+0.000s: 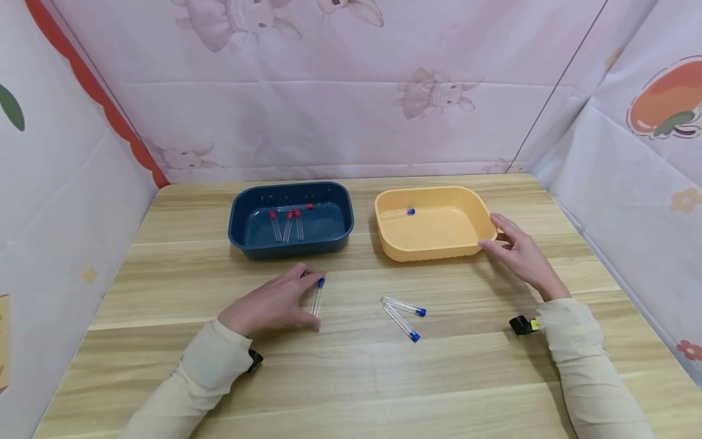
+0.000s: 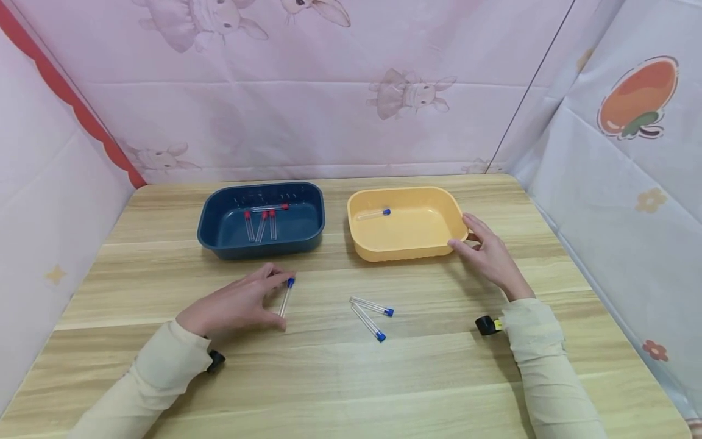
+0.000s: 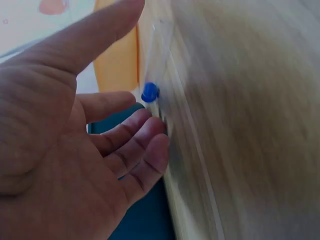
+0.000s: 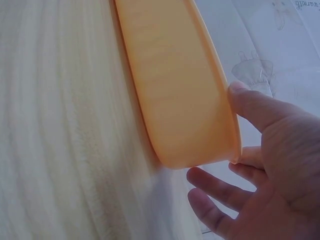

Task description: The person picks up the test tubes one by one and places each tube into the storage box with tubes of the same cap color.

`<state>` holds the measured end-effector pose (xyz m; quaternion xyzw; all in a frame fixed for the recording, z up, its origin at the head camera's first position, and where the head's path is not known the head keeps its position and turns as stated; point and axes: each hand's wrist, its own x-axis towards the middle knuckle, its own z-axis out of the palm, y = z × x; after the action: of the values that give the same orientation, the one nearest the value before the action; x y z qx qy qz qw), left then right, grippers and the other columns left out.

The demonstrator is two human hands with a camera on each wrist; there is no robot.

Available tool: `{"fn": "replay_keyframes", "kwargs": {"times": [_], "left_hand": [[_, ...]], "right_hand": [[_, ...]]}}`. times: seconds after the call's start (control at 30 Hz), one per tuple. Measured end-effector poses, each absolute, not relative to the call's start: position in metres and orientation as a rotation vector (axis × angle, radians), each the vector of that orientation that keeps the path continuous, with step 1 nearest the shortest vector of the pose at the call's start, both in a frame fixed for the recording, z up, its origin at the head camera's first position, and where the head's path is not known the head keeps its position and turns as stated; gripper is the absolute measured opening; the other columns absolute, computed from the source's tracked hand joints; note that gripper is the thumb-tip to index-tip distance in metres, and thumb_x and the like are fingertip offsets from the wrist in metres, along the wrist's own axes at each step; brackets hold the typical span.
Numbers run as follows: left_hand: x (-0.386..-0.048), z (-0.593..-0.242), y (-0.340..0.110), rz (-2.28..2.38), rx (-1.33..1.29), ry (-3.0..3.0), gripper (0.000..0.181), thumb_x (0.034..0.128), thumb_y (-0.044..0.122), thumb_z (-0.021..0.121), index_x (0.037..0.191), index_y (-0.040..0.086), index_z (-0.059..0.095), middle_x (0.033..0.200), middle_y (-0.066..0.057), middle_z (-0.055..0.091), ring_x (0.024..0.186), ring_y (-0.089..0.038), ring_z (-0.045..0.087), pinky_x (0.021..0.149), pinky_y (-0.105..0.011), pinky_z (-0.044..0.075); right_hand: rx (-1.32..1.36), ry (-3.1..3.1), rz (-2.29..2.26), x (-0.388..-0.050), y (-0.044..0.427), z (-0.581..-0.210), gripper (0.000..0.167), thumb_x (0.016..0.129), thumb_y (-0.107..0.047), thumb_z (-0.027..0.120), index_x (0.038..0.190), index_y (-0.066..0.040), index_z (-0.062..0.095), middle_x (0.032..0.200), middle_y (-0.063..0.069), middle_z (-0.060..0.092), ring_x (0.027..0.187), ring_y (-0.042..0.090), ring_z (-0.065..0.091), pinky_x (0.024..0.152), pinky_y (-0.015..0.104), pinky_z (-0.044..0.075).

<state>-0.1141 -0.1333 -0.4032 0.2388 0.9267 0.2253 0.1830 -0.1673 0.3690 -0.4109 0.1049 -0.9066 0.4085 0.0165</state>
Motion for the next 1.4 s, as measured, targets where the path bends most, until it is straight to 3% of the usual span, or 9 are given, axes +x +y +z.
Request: {"fn": "replay_keyframes", "kwargs": {"times": [0.17, 0.83, 1.13, 1.4], "left_hand": [[-0.1177, -0.405, -0.1366, 0.605, 0.7, 2.608, 0.101, 0.0751, 0.052, 0.091, 0.158, 0.016, 0.046, 0.146, -0.002, 0.045, 0.129, -0.021, 0.043, 0.112, -0.045, 0.045], [-0.1212, -0.4111, -0.1346, 0.528, 0.762, 2.637, 0.102, 0.0745, 0.051, 0.092, 0.155, 0.008, 0.047, 0.147, -0.009, 0.044, 0.135, -0.027, 0.039, 0.116, -0.049, 0.039], [-0.1195, -0.4113, -0.1335, 0.54, 0.787, 2.661, 0.098, 0.0755, 0.053, 0.09, 0.151, 0.004, 0.051, 0.147, -0.011, 0.046, 0.134, -0.028, 0.042, 0.116, -0.049, 0.04], [-0.1222, -0.4107, -0.1306, 0.644, 0.741, 2.654, 0.096, 0.0778, 0.058, 0.086, 0.151, 0.008, 0.05, 0.145, -0.006, 0.049, 0.131, -0.023, 0.046, 0.115, -0.047, 0.042]], "right_hand": [[0.321, -2.812, 1.274, -0.1672, 0.3677, -0.4092, 0.074, 0.102, -0.021, 0.069, 0.162, -0.001, 0.03, 0.167, 0.023, 0.023, 0.124, 0.047, 0.056, 0.083, 0.001, 0.041], [0.319, -2.811, 1.288, -0.1671, 0.3678, -0.4093, 0.074, 0.102, -0.022, 0.068, 0.161, 0.0, 0.029, 0.167, 0.022, 0.023, 0.123, 0.044, 0.056, 0.084, 0.001, 0.042], [0.328, -2.811, 1.291, -0.1679, 0.369, -0.4111, 0.074, 0.102, -0.02, 0.069, 0.161, 0.0, 0.029, 0.167, 0.023, 0.022, 0.123, 0.045, 0.055, 0.083, 0.001, 0.042], [0.322, -2.823, 1.263, -0.1683, 0.37, -0.4114, 0.074, 0.102, -0.02, 0.068, 0.162, -0.001, 0.029, 0.168, 0.022, 0.023, 0.122, 0.04, 0.055, 0.084, 0.001, 0.042]]}}
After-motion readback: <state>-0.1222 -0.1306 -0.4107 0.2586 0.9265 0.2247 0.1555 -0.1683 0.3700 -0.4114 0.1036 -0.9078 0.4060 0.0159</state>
